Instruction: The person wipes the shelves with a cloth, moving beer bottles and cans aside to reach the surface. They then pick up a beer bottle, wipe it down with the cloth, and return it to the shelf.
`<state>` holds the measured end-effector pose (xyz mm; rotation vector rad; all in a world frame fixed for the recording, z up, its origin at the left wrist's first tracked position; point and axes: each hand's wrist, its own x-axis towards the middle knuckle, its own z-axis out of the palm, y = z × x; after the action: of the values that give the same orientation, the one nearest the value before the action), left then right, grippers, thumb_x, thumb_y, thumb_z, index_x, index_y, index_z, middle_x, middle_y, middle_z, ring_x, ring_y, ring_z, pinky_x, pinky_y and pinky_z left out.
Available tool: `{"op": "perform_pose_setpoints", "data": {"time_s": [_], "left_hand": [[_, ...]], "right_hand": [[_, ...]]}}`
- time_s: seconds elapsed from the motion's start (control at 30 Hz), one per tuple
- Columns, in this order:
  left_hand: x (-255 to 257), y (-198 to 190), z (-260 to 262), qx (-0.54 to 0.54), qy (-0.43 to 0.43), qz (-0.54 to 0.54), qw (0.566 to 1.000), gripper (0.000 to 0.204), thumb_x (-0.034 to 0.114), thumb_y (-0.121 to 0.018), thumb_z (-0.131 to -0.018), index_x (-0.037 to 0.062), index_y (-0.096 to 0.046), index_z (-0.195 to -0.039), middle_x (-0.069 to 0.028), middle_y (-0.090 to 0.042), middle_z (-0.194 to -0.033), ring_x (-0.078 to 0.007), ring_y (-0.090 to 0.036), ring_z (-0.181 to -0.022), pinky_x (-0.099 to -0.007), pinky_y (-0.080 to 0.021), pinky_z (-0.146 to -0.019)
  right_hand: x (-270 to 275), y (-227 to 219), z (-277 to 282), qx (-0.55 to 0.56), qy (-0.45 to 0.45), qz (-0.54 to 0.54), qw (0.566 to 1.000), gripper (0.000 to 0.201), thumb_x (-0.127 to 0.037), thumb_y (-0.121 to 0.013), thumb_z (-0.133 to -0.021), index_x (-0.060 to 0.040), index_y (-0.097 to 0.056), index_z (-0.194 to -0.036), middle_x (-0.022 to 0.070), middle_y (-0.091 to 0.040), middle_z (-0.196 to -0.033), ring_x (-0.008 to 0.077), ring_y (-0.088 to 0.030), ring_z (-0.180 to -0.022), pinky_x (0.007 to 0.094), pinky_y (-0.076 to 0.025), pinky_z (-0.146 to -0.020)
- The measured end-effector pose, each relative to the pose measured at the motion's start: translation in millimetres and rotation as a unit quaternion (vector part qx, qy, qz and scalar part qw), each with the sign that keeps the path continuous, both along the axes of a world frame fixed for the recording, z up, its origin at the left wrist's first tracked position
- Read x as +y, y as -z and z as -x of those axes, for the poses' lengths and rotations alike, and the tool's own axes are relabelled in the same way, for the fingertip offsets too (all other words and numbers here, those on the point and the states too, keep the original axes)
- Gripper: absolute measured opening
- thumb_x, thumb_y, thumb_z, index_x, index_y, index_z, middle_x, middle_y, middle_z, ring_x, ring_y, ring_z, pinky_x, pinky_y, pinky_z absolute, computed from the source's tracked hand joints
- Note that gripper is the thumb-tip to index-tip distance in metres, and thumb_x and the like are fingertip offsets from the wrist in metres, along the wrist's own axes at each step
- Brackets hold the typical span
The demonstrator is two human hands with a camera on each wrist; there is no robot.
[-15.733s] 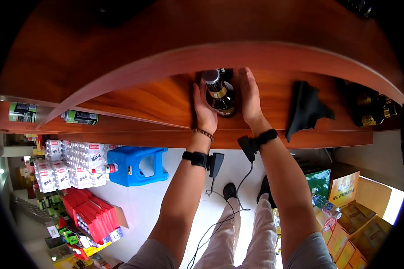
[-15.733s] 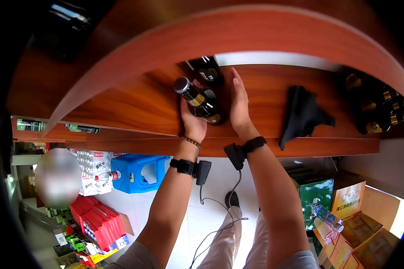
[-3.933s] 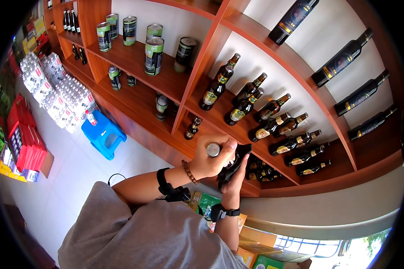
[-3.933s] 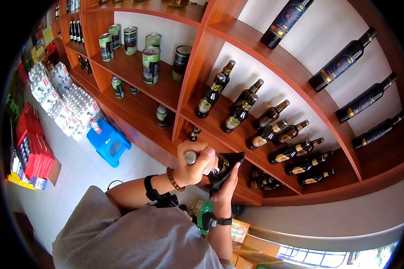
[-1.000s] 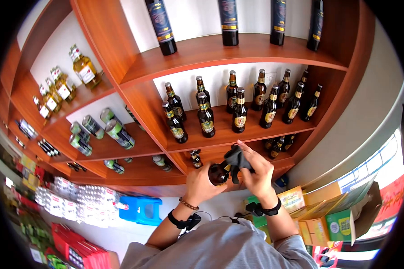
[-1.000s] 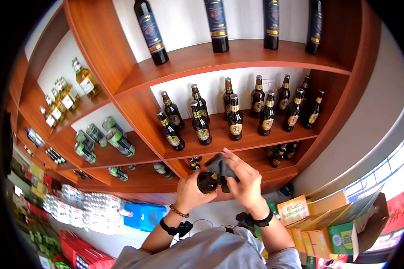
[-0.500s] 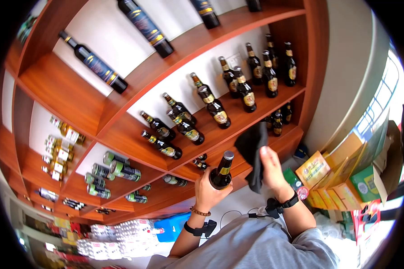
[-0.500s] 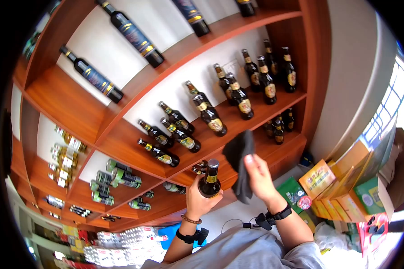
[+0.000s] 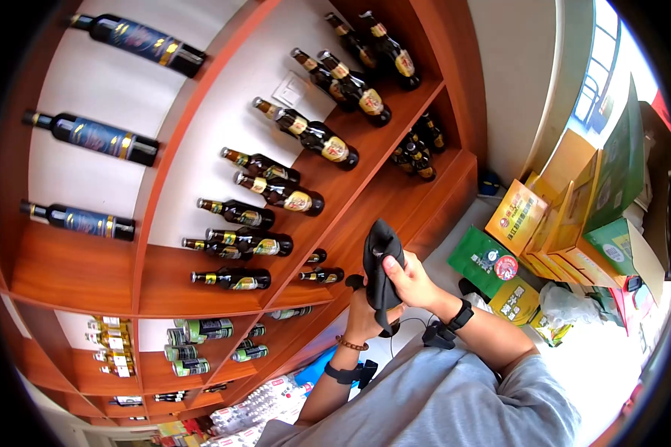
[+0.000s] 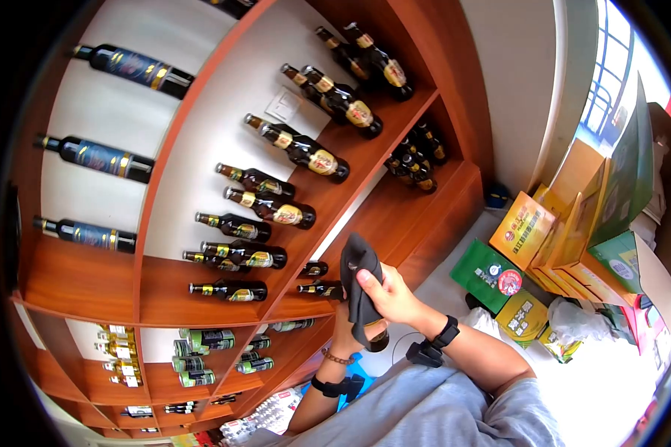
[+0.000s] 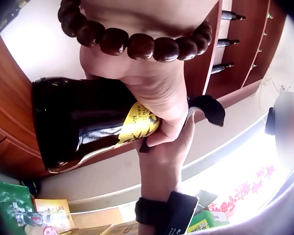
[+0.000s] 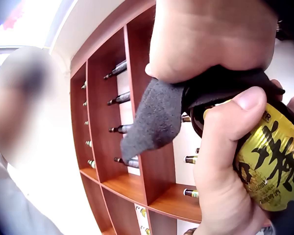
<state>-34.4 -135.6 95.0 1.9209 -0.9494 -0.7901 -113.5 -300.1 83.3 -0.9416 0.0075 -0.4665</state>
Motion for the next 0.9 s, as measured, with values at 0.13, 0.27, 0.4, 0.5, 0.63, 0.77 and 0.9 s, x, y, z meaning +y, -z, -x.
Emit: {"op": "perform_pose_setpoints", "data": {"time_s": [0.13, 0.27, 0.4, 0.5, 0.63, 0.77, 0.9], "left_hand": [[-33, 20, 6, 0.098, -0.037, 0.058, 0.993, 0.050, 0.015, -0.092, -0.077, -0.0016, -0.068, -0.118, -0.0071, -0.075, -0.104, -0.0163, -0.072, -0.095, -0.0330, -0.059, -0.090], [-30, 89, -1, 0.144, -0.106, 0.037, 0.983, 0.050, 0.011, -0.092, -0.076, 0.0030, -0.062, -0.115, -0.0063, -0.065, -0.113, -0.0169, -0.063, -0.104, -0.0347, -0.052, -0.097], [-24, 147, -31, 0.153, -0.171, 0.003, 0.973, 0.057, 0.015, -0.094, -0.078, 0.0041, -0.060, -0.122, -0.0035, -0.061, -0.113, -0.0147, -0.059, -0.105, -0.0318, -0.050, -0.097], [-22, 191, -67, 0.102, -0.258, 0.030, 0.960, 0.058, 0.014, -0.094, -0.080, 0.0029, -0.060, -0.125, -0.0034, -0.061, -0.116, -0.0153, -0.061, -0.105, -0.0318, -0.051, -0.098], [-11, 244, -131, 0.020, -0.368, 0.074, 0.927, 0.064, 0.012, -0.094, -0.083, -0.0012, -0.058, -0.135, -0.0046, -0.064, -0.114, -0.0149, -0.062, -0.103, -0.0307, -0.053, -0.096], [-14, 270, -180, -0.081, -0.406, 0.107, 0.904, 0.072, 0.011, -0.090, -0.088, -0.0042, -0.047, -0.144, -0.0101, -0.059, -0.132, -0.0185, -0.058, -0.119, -0.0346, -0.048, -0.108], [1, 297, -219, -0.072, -0.397, 0.098, 0.910, 0.070, 0.007, -0.087, -0.091, -0.0015, -0.050, -0.150, -0.0091, -0.060, -0.140, -0.0180, -0.059, -0.124, -0.0341, -0.047, -0.112]], "right_hand": [[-24, 43, 3, 0.108, -0.010, -0.220, 0.970, 0.067, -0.059, -0.044, -0.114, 0.0015, -0.067, -0.129, 0.0071, -0.074, -0.113, 0.0136, -0.069, -0.099, 0.0301, -0.057, -0.090], [-57, 128, 1, 0.236, 0.038, -0.233, 0.942, 0.068, -0.061, -0.045, -0.113, 0.0017, -0.065, -0.128, 0.0088, -0.073, -0.118, 0.0156, -0.069, -0.102, 0.0312, -0.056, -0.094], [-61, 180, -8, 0.263, 0.190, -0.037, 0.945, 0.042, -0.036, -0.050, -0.117, 0.0026, -0.064, -0.125, 0.0132, -0.067, -0.125, 0.0154, -0.063, -0.111, 0.0334, -0.051, -0.098], [-53, 235, -24, 0.364, 0.118, -0.023, 0.923, 0.039, -0.034, -0.058, -0.113, 0.0034, -0.067, -0.112, 0.0129, -0.072, -0.104, 0.0153, -0.067, -0.091, 0.0345, -0.055, -0.084], [-52, 257, -71, 0.402, 0.086, 0.042, 0.911, 0.038, -0.035, -0.064, -0.110, 0.0032, -0.065, -0.109, 0.0121, -0.074, -0.081, 0.0246, -0.072, -0.074, 0.0387, -0.057, -0.073], [-60, 283, -145, 0.359, 0.097, 0.107, 0.922, 0.041, -0.031, -0.065, -0.108, 0.0047, -0.060, -0.129, 0.0233, -0.075, -0.099, 0.0358, -0.076, -0.095, 0.0416, -0.058, -0.087], [-64, 314, -202, 0.312, 0.165, 0.207, 0.912, 0.053, -0.018, -0.067, -0.103, 0.0061, -0.053, -0.147, 0.0317, -0.070, -0.123, 0.0438, -0.070, -0.116, 0.0435, -0.055, -0.102]]}}
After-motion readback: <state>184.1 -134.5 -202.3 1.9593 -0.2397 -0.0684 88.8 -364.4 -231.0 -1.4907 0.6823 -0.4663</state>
